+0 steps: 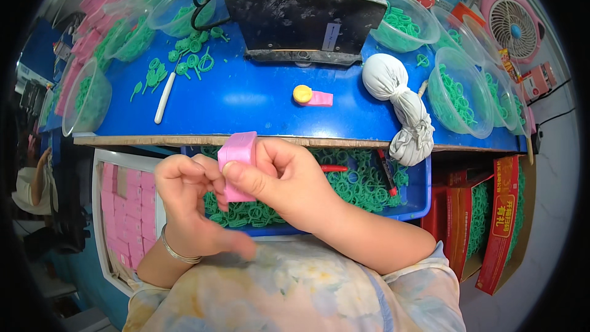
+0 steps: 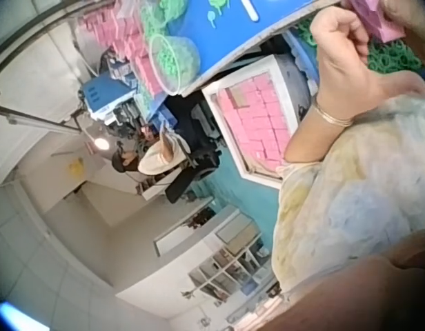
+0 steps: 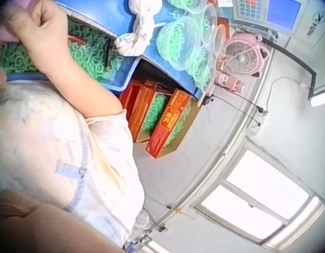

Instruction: Removing green wax patterns from a silicone mold and cleaning them using pliers and a pick tool.

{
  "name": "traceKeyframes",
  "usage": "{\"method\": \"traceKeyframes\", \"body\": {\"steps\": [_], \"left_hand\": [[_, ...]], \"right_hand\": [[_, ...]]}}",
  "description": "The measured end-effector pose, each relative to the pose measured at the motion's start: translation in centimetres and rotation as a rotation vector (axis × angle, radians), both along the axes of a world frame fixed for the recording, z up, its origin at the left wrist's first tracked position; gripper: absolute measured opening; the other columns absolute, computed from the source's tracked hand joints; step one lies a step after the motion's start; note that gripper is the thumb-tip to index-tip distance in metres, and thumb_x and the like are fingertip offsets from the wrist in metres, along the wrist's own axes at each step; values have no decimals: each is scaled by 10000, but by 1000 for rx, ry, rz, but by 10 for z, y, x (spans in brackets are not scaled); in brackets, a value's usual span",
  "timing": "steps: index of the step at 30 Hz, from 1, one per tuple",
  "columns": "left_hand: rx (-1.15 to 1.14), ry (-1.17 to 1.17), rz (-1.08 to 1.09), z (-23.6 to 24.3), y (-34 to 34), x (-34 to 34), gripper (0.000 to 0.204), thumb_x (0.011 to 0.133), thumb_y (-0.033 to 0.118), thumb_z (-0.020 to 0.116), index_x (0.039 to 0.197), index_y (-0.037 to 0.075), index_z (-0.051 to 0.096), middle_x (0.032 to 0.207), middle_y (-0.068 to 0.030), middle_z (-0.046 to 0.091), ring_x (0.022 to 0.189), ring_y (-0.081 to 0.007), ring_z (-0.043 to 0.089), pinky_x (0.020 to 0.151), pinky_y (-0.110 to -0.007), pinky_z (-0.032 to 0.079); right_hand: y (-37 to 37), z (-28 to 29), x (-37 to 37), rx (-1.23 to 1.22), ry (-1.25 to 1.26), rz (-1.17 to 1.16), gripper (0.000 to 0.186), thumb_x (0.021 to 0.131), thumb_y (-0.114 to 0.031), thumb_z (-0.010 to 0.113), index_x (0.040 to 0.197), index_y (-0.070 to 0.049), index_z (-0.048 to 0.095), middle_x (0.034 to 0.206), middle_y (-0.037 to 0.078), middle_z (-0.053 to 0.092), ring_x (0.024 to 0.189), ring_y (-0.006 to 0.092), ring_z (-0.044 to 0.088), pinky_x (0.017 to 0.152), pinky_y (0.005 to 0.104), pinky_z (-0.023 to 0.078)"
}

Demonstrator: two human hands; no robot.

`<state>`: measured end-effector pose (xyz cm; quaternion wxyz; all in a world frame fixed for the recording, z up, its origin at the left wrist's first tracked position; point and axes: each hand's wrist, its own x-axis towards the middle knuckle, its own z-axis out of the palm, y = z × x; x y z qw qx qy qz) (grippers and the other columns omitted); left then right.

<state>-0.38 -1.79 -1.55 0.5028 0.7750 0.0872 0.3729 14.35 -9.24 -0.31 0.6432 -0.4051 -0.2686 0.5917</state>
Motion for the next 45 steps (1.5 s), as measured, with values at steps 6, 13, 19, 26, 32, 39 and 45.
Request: {"method": "traceKeyframes", "body": {"steps": [6,13,19,26,32,39,45], "left_hand": [[32,-1,-67,12,-7,4,1042,472,397,909,1172,19,236,867,-73,517,627,-57,438,505,-208,358],[-125,117,47,15,-14,3,798,724,97,696,1287,-28,145,936,-118,584,734,-101,576,576,-182,447],[-207,85,161,13,-14,9,584,754,0,579,1241,-33,260,851,-98,600,682,-108,586,583,-215,464],[-251,173,235,22,-12,6,480,737,-40,554,1169,-14,346,815,-87,591,658,-91,562,579,-209,450],[196,192,105,31,4,8,650,704,202,757,1212,3,404,1064,-163,512,933,-206,507,849,-323,412],[-691,-417,-120,17,11,22,648,803,651,488,990,31,498,836,-125,568,841,-264,576,916,-447,392],[-1276,-370,-392,16,18,8,718,888,649,218,1011,11,524,634,-114,532,460,-170,439,473,-320,387]], "right_hand": [[-4,-4,-1,129,-274,36,306,904,-164,560,649,-46,440,811,62,535,730,116,501,630,287,421],[-1,-7,-2,465,-853,-138,197,908,-187,498,863,-12,577,926,165,548,848,304,504,749,389,417],[-8,-16,-1,484,-1191,-172,296,881,-318,515,877,-26,570,1034,254,491,846,367,499,687,404,377],[-15,-11,6,509,-1074,-109,341,920,-300,446,930,15,577,1137,284,487,854,371,528,724,400,391],[-24,-2,4,249,-468,-151,483,985,-288,298,1179,113,486,1215,250,501,1076,348,525,940,398,387],[-24,-4,-2,224,-595,-20,388,872,-208,571,1130,61,464,1178,213,468,1045,289,502,859,349,430],[-11,2,4,607,-1204,-95,752,658,-196,800,1259,-5,390,1097,173,446,929,271,503,777,357,455]]}}
